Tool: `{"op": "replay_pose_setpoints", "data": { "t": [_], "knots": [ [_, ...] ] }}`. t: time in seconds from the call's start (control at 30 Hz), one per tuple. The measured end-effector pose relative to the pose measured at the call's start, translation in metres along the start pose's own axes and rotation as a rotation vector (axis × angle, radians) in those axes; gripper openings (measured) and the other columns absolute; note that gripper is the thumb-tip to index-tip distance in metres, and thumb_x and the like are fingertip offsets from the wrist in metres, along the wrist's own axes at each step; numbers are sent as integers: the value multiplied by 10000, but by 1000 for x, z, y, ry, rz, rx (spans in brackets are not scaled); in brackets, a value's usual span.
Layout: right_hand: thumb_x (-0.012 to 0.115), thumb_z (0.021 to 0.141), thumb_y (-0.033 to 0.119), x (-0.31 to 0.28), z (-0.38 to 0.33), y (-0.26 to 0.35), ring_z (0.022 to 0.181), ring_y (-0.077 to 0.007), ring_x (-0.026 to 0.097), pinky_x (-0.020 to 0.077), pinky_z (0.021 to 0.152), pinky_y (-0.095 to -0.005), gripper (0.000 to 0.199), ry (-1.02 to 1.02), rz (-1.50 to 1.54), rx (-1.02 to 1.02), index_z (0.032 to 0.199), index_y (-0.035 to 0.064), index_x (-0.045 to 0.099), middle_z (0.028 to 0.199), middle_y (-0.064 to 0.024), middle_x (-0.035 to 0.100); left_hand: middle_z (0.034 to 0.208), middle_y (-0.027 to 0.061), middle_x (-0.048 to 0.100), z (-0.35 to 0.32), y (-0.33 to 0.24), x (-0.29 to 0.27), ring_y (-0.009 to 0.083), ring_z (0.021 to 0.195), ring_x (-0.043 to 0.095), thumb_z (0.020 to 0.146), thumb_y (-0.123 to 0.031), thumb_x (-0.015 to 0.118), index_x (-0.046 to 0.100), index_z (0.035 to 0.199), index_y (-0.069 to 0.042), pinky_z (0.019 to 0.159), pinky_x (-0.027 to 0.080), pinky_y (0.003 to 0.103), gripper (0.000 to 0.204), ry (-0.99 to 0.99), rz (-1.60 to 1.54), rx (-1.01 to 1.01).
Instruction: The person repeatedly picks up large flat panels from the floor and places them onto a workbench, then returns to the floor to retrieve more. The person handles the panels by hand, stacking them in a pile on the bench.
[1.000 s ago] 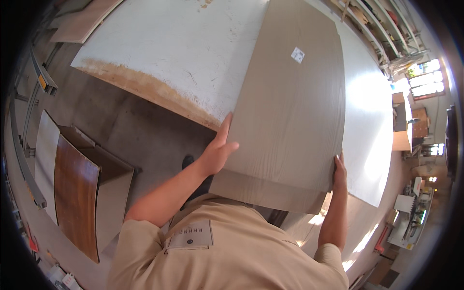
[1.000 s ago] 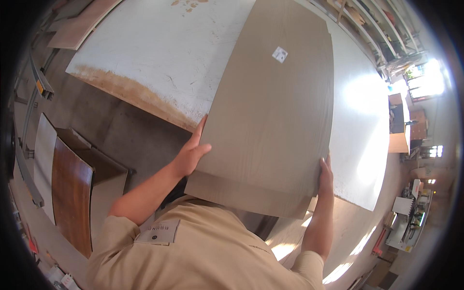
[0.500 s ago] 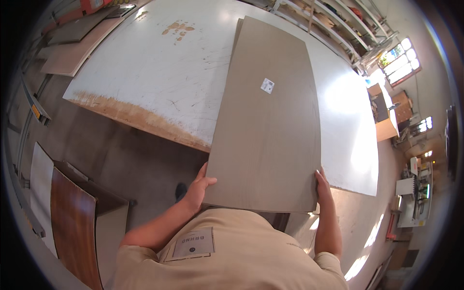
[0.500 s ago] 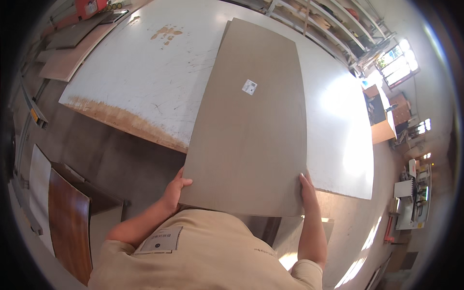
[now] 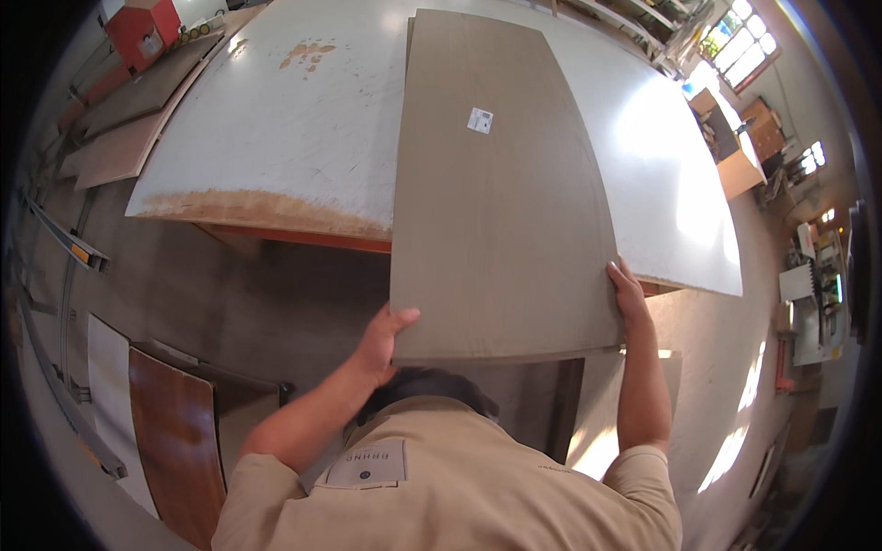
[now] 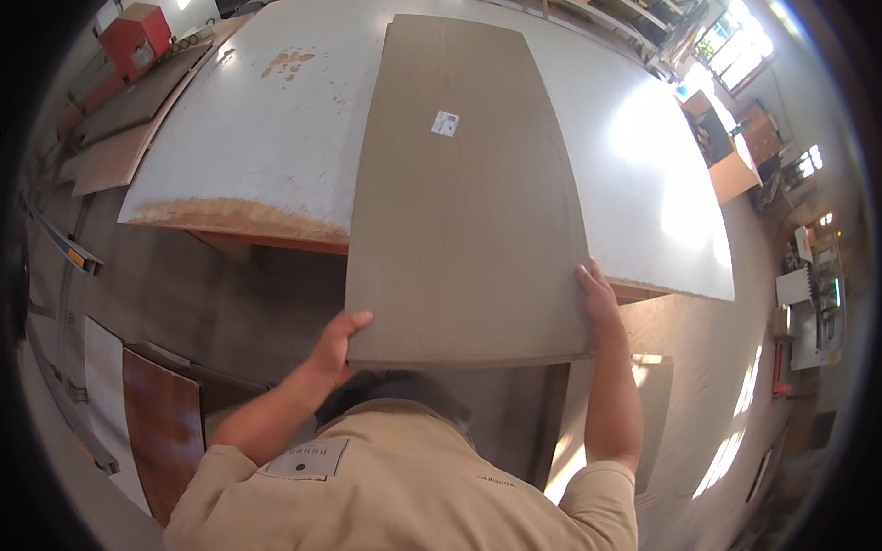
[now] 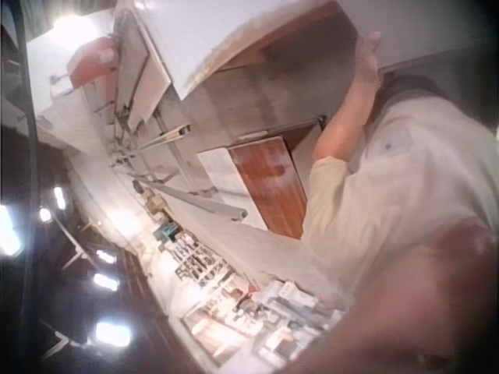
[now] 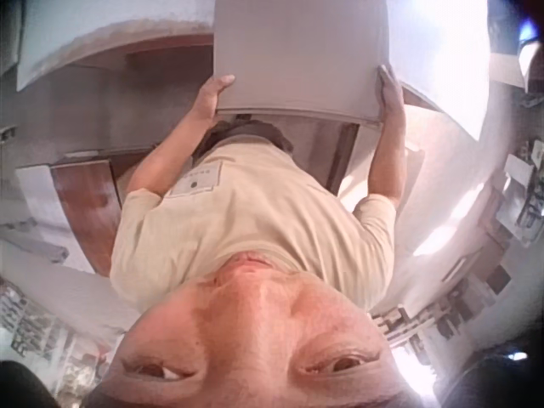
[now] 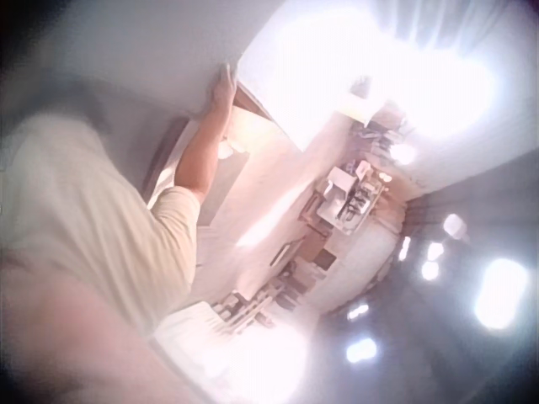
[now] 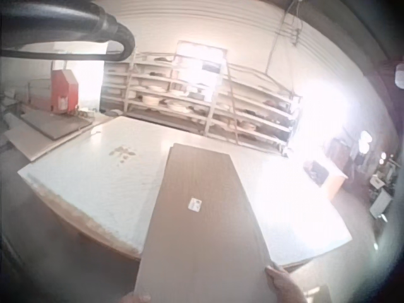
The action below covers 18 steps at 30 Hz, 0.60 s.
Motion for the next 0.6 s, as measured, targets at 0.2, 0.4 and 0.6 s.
{"op": "replay_pose_setpoints", "data": {
  "t": [0.2,0.4,0.6],
  "knots": [
    [511,928,456,-17,-71,-34,1239,-264,476,364,1044,-361,683,58,77,284,1429,17,361,1387,-136,473,1327,113,462,-77,61,9,241,1224,450,873,-215,592,318,1406,-36,1047,354,382,625,139,88,-59],
    [514,901,528,-85,-113,-71,1193,-270,511,374,1027,-359,704,-89,-106,396,1366,4,455,1352,-155,512,1473,124,234,-130,140,28,227,1363,247,886,-255,629,47,1480,-43,1128,224,369,858,382,344,-101],
    [535,900,487,-127,-169,-121,1150,-246,539,402,989,-354,637,-57,-47,414,1320,10,501,1284,-139,569,1424,85,394,-139,131,26,228,1340,333,919,-358,551,286,1464,-86,1116,253,377,665,354,87,-318]
  ]
}}
Point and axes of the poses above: each hand's wrist, its own z-axis towards the middle knuckle, its own x-axis out of the palm, y = z × x, the point moved 8 cm from there along z, towards the middle knuckle
